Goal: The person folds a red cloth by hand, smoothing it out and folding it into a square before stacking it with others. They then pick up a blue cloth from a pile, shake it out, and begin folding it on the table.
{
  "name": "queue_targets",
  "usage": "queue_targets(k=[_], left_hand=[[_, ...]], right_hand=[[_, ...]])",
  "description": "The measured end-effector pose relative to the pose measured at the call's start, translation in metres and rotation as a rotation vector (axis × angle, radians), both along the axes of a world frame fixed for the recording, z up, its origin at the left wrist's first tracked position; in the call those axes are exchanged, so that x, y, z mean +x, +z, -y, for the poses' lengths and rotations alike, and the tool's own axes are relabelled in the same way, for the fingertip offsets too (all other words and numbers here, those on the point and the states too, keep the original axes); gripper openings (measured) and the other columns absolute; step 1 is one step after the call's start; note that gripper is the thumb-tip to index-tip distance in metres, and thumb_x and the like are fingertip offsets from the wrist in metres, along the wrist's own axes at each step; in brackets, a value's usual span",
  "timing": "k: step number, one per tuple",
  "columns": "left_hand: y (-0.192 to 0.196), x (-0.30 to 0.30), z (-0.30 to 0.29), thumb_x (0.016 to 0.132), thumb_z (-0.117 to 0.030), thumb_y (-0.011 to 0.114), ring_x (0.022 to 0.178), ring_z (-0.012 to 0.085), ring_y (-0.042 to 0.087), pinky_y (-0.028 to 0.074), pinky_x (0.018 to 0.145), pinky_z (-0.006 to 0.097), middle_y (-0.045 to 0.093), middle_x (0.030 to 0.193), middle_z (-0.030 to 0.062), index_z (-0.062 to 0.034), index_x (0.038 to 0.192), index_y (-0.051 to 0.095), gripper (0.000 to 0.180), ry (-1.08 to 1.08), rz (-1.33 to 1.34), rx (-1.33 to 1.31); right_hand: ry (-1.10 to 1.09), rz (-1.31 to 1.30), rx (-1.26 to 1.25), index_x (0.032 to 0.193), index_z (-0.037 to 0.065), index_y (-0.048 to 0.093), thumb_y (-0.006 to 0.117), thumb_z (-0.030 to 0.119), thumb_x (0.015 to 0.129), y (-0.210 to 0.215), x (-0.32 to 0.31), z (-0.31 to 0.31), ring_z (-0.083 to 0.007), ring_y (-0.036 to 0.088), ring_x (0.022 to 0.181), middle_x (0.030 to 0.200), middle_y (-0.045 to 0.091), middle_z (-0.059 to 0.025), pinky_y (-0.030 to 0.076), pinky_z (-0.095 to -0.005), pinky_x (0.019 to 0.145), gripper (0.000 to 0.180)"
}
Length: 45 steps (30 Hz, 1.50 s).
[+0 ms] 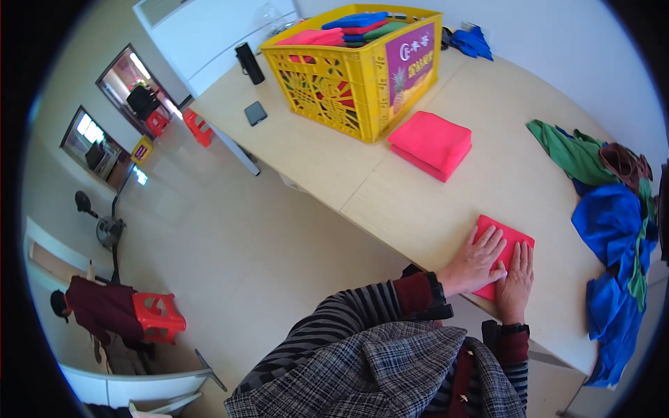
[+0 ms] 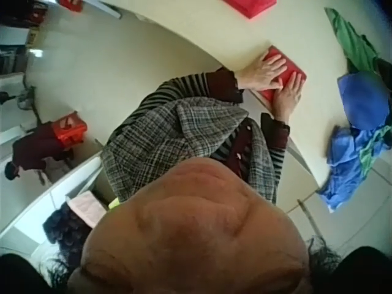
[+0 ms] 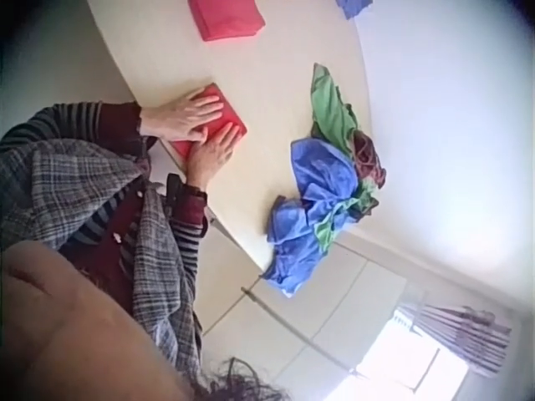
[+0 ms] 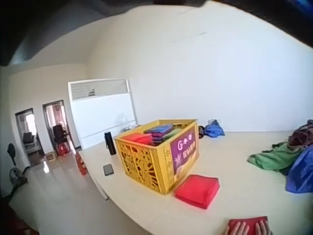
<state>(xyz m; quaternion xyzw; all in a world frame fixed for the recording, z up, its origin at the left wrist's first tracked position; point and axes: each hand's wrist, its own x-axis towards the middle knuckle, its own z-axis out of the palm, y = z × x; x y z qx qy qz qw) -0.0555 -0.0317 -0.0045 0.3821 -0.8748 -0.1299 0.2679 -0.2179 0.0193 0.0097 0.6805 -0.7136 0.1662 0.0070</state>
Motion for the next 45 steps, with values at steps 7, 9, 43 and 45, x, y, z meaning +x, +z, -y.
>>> queue_targets(k=[7,9,43,45], left_hand=[[0.0011,-0.0001,0.0023,0.100,-0.048,0.049,0.152,0.0346,0.028,0.013,0.125,0.056,0.041,0.158,0.0212,0.0007,0.150,0.046,0.071,0.023,0.001,-0.033],[0.0006,-0.0014,0.0021,0.100,-0.048,0.049,0.152,0.0346,0.028,0.014,0.125,0.057,0.041,0.158,0.0213,0.0008,0.150,0.046,0.071,0.016,-0.003,-0.037],[0.0069,0.0005,0.0030,0.100,-0.052,0.051,0.152,0.0351,0.028,0.017,0.123,0.058,0.038,0.159,0.0215,0.0019,0.150,0.046,0.074,0.014,0.030,-0.021],[0.0077,0.0006,0.0031,0.100,-0.053,0.051,0.152,0.0351,0.027,0.017,0.123,0.058,0.038,0.160,0.0215,0.0019,0.150,0.045,0.074,0.010,0.035,-0.017]], right_hand=[[-0.001,-0.046,0.013,0.157,0.004,0.037,0.052,0.038,0.102,0.0044,0.0018,0.0014,-0.0319,0.024,0.155,0.164,0.034,-0.0149,0.026,-0.0462,0.122,0.066],[-0.017,-0.045,0.021,0.157,0.004,0.037,0.052,0.038,0.102,0.0048,0.0015,0.0008,-0.0318,0.024,0.155,0.164,0.034,-0.0143,0.026,-0.0464,0.122,0.066],[-0.032,-0.024,0.018,0.155,0.005,0.040,0.054,0.038,0.101,0.0085,0.0039,0.0014,-0.0322,0.025,0.155,0.164,0.034,-0.0137,0.026,-0.0451,0.122,0.066],[-0.038,-0.022,0.022,0.155,0.005,0.040,0.054,0.038,0.101,0.0093,0.0043,0.0015,-0.0321,0.025,0.155,0.164,0.034,-0.0137,0.026,-0.0451,0.122,0.066]])
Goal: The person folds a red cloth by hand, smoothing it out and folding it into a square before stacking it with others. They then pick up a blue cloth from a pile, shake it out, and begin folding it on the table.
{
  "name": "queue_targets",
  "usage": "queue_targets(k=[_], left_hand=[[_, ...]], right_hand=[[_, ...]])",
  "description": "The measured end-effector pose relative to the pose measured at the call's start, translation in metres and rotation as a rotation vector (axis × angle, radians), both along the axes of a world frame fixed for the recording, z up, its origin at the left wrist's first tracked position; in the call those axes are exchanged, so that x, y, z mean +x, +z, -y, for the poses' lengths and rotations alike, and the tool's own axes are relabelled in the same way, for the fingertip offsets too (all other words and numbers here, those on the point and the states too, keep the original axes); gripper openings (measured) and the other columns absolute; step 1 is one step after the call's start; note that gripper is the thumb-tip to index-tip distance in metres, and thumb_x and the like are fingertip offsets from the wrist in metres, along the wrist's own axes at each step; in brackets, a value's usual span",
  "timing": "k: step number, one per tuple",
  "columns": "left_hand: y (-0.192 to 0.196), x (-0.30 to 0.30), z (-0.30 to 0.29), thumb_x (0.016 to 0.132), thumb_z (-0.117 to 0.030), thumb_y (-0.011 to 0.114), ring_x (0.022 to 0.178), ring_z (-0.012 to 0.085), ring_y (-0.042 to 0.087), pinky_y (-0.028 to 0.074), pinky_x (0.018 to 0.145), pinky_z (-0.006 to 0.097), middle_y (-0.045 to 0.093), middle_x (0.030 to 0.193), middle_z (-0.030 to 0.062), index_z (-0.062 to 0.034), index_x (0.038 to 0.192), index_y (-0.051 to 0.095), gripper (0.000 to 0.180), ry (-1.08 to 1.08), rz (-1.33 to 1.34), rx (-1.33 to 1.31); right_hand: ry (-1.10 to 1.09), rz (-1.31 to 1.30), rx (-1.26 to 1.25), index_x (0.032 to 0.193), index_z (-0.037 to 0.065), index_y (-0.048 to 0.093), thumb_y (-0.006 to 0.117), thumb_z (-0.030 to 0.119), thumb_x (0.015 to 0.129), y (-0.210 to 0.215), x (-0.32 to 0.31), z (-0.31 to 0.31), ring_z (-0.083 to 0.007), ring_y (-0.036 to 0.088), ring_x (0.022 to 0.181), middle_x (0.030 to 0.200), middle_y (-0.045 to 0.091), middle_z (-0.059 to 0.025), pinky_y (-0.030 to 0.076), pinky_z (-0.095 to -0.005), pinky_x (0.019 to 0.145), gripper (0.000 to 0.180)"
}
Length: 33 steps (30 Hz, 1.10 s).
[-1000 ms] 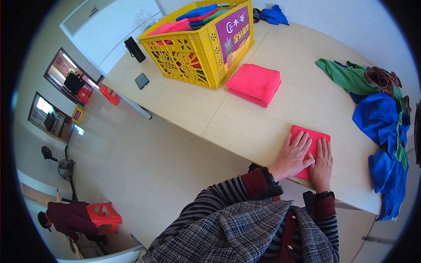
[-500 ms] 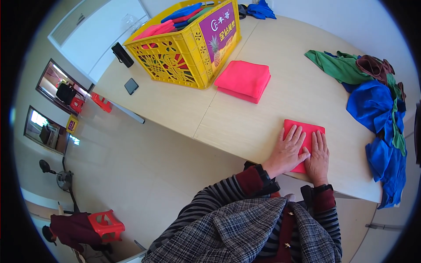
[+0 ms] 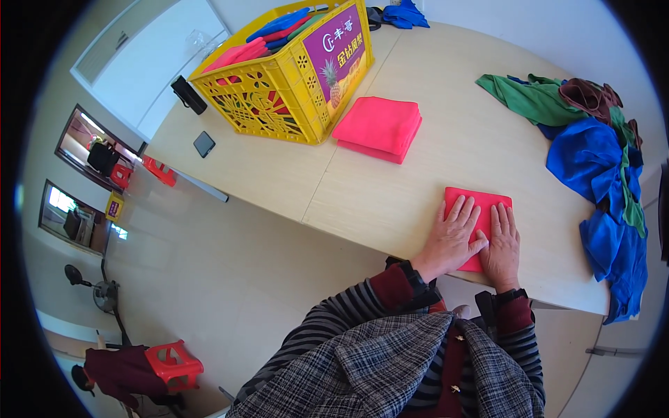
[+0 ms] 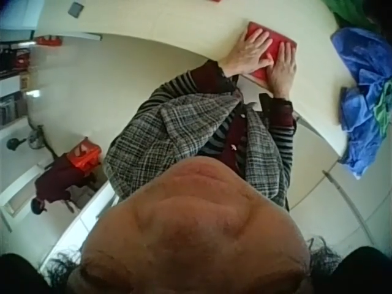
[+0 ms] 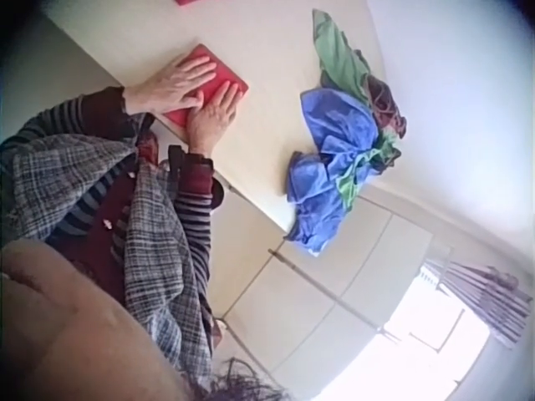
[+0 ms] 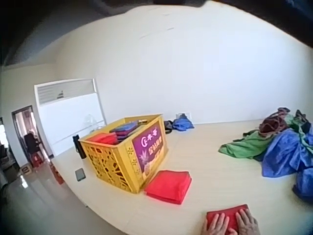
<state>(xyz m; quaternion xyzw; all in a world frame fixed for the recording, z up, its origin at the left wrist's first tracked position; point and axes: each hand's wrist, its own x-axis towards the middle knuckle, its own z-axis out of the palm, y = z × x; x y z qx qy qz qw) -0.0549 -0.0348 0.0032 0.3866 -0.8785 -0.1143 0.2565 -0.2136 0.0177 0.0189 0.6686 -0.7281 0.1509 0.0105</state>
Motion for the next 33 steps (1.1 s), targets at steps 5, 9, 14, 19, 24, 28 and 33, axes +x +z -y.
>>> queue_targets(k=[5,9,14,19,24,28,33], left_hand=[[0.0001,0.0001,-0.0001,0.100,-0.051,0.051,0.152,0.0351,0.029,0.018,0.123,0.058,0.038,0.159,0.0216,0.0015,0.150,0.045,0.073,-0.001,0.005,0.002],[0.0005,0.0002,-0.0005,0.100,-0.050,0.052,0.152,0.0351,0.029,0.018,0.123,0.059,0.038,0.160,0.0215,0.0011,0.151,0.044,0.073,-0.005,0.004,0.004],[-0.0005,-0.0005,-0.0015,0.100,-0.051,0.053,0.152,0.0351,0.028,0.017,0.123,0.059,0.037,0.160,0.0212,0.0008,0.151,0.043,0.074,-0.013,0.008,0.015],[-0.0020,-0.0008,0.0000,0.099,-0.051,0.053,0.152,0.0353,0.028,0.017,0.123,0.059,0.037,0.161,0.0210,0.0006,0.152,0.043,0.074,-0.014,-0.004,0.003],[-0.0020,-0.0009,0.0027,0.099,-0.052,0.053,0.152,0.0355,0.027,0.017,0.123,0.059,0.037,0.160,0.0207,0.0010,0.151,0.043,0.075,-0.010,0.011,0.011],[-0.0004,0.0004,0.0031,0.099,-0.052,0.052,0.152,0.0354,0.027,0.017,0.123,0.059,0.038,0.160,0.0204,0.0016,0.151,0.044,0.075,-0.009,0.009,0.008],[0.0027,0.0019,-0.0021,0.100,-0.053,0.050,0.152,0.0348,0.027,0.020,0.122,0.058,0.037,0.161,0.0194,0.0005,0.151,0.044,0.074,-0.001,0.033,-0.022]], right_hand=[[0.001,-0.015,0.000,0.156,0.004,0.039,0.054,0.037,0.101,0.0006,0.0006,-0.0006,-0.0324,0.026,0.154,0.164,0.035,-0.0144,0.027,-0.0459,0.122,0.065],[-0.002,-0.006,-0.004,0.156,0.005,0.040,0.054,0.038,0.101,-0.0005,-0.0003,-0.0010,-0.0323,0.027,0.154,0.164,0.035,-0.0139,0.026,-0.0457,0.122,0.066],[-0.011,0.001,-0.004,0.155,0.004,0.041,0.054,0.039,0.100,-0.0011,-0.0006,-0.0021,-0.0323,0.027,0.154,0.164,0.035,-0.0136,0.026,-0.0454,0.122,0.066],[-0.008,0.004,-0.011,0.155,0.004,0.041,0.054,0.039,0.100,-0.0005,-0.0004,-0.0012,-0.0323,0.027,0.154,0.164,0.035,-0.0139,0.026,-0.0455,0.122,0.066],[-0.009,0.014,-0.010,0.155,0.004,0.041,0.055,0.039,0.100,-0.0010,0.0000,0.0012,-0.0326,0.027,0.153,0.164,0.035,-0.0144,0.026,-0.0459,0.122,0.066],[-0.004,0.028,-0.021,0.155,0.004,0.041,0.054,0.040,0.100,-0.0011,0.0004,0.0018,-0.0328,0.027,0.153,0.163,0.036,-0.0149,0.026,-0.0463,0.122,0.066],[0.013,0.026,-0.058,0.154,0.004,0.042,0.054,0.040,0.100,-0.0027,-0.0004,-0.0020,-0.0331,0.028,0.153,0.162,0.037,-0.0159,0.027,-0.0466,0.121,0.066]])
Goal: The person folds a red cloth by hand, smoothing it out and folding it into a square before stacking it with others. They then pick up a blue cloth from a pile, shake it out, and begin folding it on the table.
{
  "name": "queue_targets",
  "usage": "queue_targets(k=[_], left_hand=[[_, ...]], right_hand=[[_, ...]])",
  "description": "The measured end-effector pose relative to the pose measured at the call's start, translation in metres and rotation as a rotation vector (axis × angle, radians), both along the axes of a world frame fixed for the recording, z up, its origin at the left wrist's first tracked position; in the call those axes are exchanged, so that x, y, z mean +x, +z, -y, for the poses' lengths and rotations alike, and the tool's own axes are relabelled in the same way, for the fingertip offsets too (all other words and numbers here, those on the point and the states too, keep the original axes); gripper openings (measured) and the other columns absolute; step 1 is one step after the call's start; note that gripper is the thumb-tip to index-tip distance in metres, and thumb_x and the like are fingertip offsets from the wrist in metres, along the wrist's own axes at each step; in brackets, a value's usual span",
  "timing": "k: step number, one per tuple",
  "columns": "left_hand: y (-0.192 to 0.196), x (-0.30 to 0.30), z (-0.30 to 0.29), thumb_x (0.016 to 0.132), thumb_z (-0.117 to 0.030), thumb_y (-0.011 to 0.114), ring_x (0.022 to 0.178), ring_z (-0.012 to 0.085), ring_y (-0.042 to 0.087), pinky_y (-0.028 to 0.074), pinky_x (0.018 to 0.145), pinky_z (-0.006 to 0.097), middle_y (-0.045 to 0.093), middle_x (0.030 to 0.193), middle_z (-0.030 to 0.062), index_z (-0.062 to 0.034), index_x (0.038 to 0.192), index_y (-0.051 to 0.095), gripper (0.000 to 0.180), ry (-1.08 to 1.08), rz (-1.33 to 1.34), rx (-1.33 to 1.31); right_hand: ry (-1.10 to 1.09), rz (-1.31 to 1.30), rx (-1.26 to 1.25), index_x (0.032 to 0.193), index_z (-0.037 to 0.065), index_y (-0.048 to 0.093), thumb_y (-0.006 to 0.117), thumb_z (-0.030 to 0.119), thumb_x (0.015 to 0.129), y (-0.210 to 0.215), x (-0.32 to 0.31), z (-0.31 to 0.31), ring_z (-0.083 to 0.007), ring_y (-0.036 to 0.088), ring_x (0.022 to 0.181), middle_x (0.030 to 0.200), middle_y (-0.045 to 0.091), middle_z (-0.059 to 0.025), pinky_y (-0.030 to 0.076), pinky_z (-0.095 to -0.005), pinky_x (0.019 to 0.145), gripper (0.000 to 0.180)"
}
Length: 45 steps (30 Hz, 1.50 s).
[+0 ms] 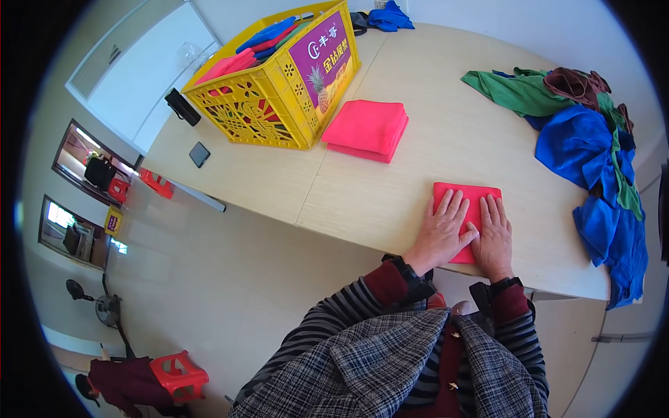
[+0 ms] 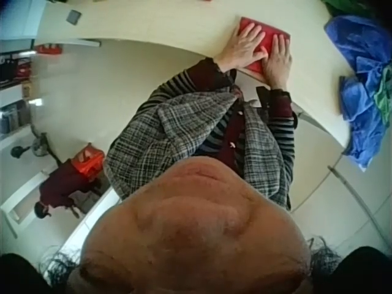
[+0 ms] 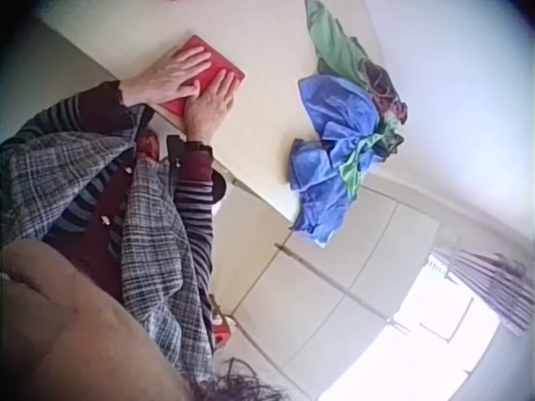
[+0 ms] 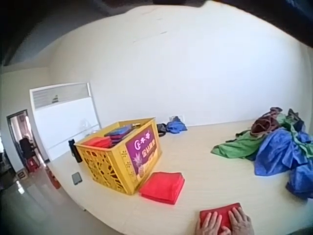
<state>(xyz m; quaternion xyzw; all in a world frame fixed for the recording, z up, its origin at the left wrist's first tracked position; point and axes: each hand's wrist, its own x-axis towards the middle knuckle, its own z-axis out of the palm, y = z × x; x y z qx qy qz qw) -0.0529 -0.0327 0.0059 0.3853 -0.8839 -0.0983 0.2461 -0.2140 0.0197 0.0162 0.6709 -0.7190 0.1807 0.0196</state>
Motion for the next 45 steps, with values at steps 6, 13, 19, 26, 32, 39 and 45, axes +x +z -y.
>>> queue_targets(k=[6,13,19,26,32,39,45], left_hand=[[-0.009,-0.012,-0.006,0.098,-0.053,0.053,0.149,0.0364,0.033,0.022,0.121,0.058,0.042,0.157,0.0218,0.0032,0.148,0.047,0.075,-0.025,-0.023,-0.006],[0.001,0.031,-0.024,0.095,-0.028,0.067,0.134,0.0412,0.049,0.037,0.112,0.049,0.055,0.142,0.0241,0.0038,0.135,0.057,0.052,-0.007,-0.366,-0.082],[-0.028,0.126,-0.080,0.102,-0.028,0.065,0.116,0.0276,0.064,0.051,0.098,0.038,0.066,0.130,0.0168,-0.0001,0.133,0.059,0.043,0.215,-0.535,0.764],[-0.017,0.110,-0.106,0.103,-0.029,0.063,0.125,0.0236,0.060,0.048,0.109,0.042,0.060,0.140,0.0122,-0.0035,0.144,0.049,0.050,-0.087,-1.412,1.635],[-0.025,0.110,-0.112,0.102,-0.028,0.064,0.130,0.0252,0.057,0.046,0.112,0.043,0.054,0.147,0.0123,-0.0051,0.149,0.044,0.055,-0.039,-1.545,1.562],[0.022,0.158,-0.087,0.102,-0.023,0.065,0.126,0.0239,0.060,0.047,0.111,0.042,0.062,0.138,0.0116,-0.0041,0.142,0.053,0.046,0.082,-1.389,1.526],[0.090,0.175,0.037,0.097,-0.020,0.071,0.127,0.0246,0.060,0.047,0.111,0.044,0.063,0.137,0.0099,-0.0053,0.140,0.055,0.048,0.154,-1.477,1.170]], right_hand=[[-0.040,-0.029,0.045,0.152,0.002,0.043,0.054,0.040,0.100,-0.006,-0.009,-0.012,-0.0335,0.030,0.152,0.161,0.038,-0.0169,0.028,-0.0468,0.121,0.065],[0.044,-0.091,-0.003,0.152,-0.001,0.043,0.052,0.042,0.102,-0.004,-0.006,0.001,-0.0354,0.031,0.151,0.159,0.040,-0.0190,0.032,-0.0465,0.119,0.066],[0.143,-0.105,-0.012,0.152,-0.002,0.041,0.053,0.044,0.102,-0.004,0.005,-0.015,-0.0368,0.031,0.151,0.159,0.039,-0.0209,0.031,-0.0467,0.119,0.069],[0.359,-0.075,0.007,0.152,-0.003,0.040,0.054,0.044,0.101,0.003,0.042,-0.046,-0.0374,0.030,0.151,0.159,0.038,-0.0208,0.030,-0.0473,0.120,0.071],[0.451,-0.043,-0.003,0.152,-0.002,0.041,0.056,0.040,0.100,0.008,0.065,-0.060,-0.0367,0.032,0.150,0.159,0.039,-0.0205,0.029,-0.0465,0.121,0.068],[0.259,0.310,-0.118,0.145,0.002,0.051,0.062,0.023,0.098,-0.010,-0.003,-0.070,-0.0371,0.043,0.142,0.152,0.048,-0.0194,0.033,-0.0462,0.119,0.053],[0.108,0.104,-0.180,0.142,0.002,0.054,0.062,0.017,0.094,-0.017,-0.044,-0.079,-0.0367,0.046,0.139,0.147,0.053,-0.0174,0.035,-0.0468,0.117,0.051]])
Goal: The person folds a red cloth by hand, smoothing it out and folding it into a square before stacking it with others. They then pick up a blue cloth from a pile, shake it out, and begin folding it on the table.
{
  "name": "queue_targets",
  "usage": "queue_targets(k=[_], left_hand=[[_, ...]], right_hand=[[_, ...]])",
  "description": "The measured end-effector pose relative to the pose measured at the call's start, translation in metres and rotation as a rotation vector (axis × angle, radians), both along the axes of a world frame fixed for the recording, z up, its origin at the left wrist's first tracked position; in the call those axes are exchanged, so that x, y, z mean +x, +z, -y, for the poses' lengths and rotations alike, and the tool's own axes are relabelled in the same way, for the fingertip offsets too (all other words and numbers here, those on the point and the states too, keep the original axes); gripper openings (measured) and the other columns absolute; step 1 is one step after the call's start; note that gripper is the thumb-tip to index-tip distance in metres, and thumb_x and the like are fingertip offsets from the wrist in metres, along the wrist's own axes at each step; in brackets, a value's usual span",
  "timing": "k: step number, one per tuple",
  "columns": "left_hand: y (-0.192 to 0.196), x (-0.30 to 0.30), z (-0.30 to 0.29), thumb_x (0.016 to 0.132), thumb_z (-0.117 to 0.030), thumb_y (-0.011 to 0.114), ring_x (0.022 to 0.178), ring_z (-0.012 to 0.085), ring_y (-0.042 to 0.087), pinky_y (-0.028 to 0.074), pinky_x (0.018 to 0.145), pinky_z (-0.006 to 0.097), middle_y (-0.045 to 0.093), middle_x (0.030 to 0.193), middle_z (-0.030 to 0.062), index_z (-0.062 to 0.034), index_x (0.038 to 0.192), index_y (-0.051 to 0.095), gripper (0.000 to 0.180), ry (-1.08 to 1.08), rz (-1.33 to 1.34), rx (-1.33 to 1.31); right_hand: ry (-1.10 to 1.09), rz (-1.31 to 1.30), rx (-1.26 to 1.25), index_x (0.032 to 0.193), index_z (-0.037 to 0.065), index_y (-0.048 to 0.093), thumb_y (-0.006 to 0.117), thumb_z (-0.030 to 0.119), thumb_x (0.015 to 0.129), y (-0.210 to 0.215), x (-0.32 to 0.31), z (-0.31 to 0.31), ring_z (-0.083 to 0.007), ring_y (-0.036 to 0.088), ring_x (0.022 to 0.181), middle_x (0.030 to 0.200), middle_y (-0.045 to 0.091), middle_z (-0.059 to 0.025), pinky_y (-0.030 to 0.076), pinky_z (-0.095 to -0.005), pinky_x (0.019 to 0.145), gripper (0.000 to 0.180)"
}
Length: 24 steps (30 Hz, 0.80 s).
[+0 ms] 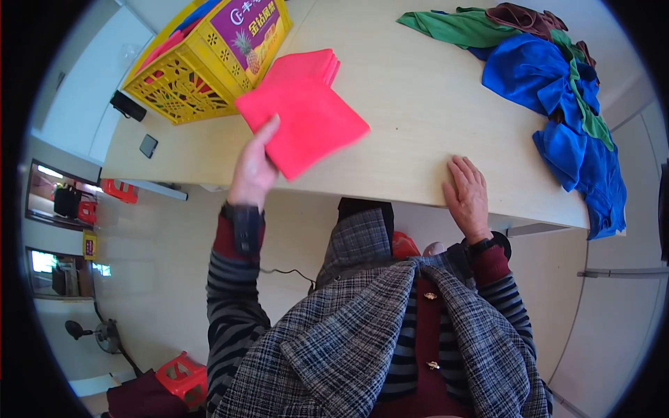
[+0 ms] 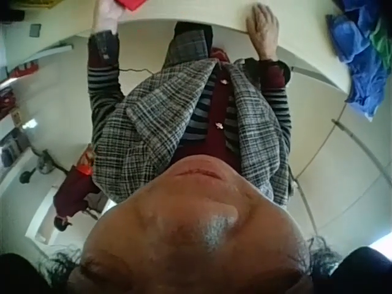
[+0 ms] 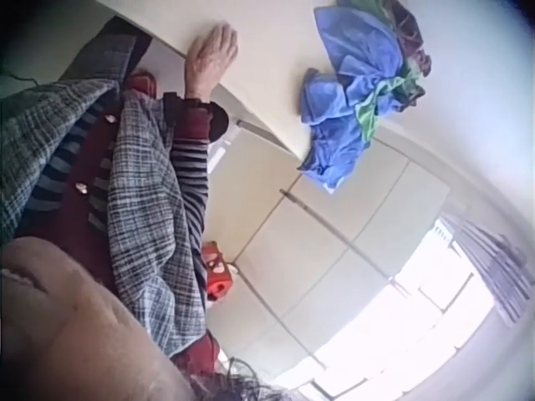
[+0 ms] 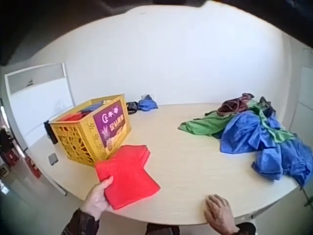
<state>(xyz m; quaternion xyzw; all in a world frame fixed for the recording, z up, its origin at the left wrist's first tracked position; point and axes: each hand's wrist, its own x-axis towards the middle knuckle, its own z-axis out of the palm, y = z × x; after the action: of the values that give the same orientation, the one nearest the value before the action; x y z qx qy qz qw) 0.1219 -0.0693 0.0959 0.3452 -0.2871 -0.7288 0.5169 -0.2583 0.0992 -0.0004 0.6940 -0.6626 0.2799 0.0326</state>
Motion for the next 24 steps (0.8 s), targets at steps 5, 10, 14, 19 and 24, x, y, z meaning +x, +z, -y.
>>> queue_targets(k=[5,10,14,19,24], left_hand=[[0.035,-0.036,0.121,0.098,-0.022,0.071,0.131,0.0265,0.057,0.045,0.113,0.048,0.061,0.141,0.0090,-0.0081,0.141,0.054,0.048,0.065,-0.130,-0.107],[-0.027,-0.032,0.199,0.099,-0.026,0.070,0.130,0.0275,0.058,0.049,0.109,0.051,0.063,0.140,0.0084,-0.0106,0.138,0.057,0.044,0.153,-0.293,-0.113],[-0.067,-0.040,0.208,0.099,-0.030,0.068,0.128,0.0281,0.060,0.050,0.107,0.053,0.064,0.138,0.0084,-0.0114,0.136,0.059,0.042,0.215,-0.299,0.130],[-0.065,-0.048,0.215,0.099,-0.031,0.069,0.126,0.0299,0.061,0.048,0.109,0.054,0.065,0.136,0.0086,-0.0111,0.134,0.060,0.041,0.206,-0.313,0.165],[-0.065,-0.035,0.217,0.097,-0.025,0.071,0.133,0.0375,0.054,0.041,0.115,0.055,0.057,0.144,0.0189,-0.0016,0.139,0.052,0.052,0.072,-0.340,0.370]], right_hand=[[-0.132,-0.081,0.036,0.143,0.003,0.054,0.060,0.020,0.094,0.009,-0.001,-0.004,-0.0360,0.045,0.141,0.148,0.054,-0.0163,0.035,-0.0468,0.117,0.053],[-0.149,-0.090,0.062,0.143,0.003,0.054,0.058,0.024,0.094,0.005,0.008,0.005,-0.0359,0.044,0.142,0.149,0.053,-0.0162,0.034,-0.0469,0.118,0.054],[-0.154,-0.089,0.076,0.144,0.003,0.054,0.058,0.024,0.094,0.005,0.008,0.006,-0.0359,0.043,0.142,0.150,0.053,-0.0161,0.034,-0.0470,0.118,0.054],[-0.176,-0.089,0.074,0.144,0.002,0.054,0.058,0.023,0.093,0.006,0.006,0.004,-0.0365,0.044,0.142,0.150,0.052,-0.0168,0.034,-0.0473,0.118,0.055],[-0.173,-0.018,0.043,0.141,0.000,0.054,0.061,0.021,0.091,0.004,0.003,-0.002,-0.0388,0.044,0.140,0.147,0.052,-0.0203,0.034,-0.0479,0.117,0.055]])
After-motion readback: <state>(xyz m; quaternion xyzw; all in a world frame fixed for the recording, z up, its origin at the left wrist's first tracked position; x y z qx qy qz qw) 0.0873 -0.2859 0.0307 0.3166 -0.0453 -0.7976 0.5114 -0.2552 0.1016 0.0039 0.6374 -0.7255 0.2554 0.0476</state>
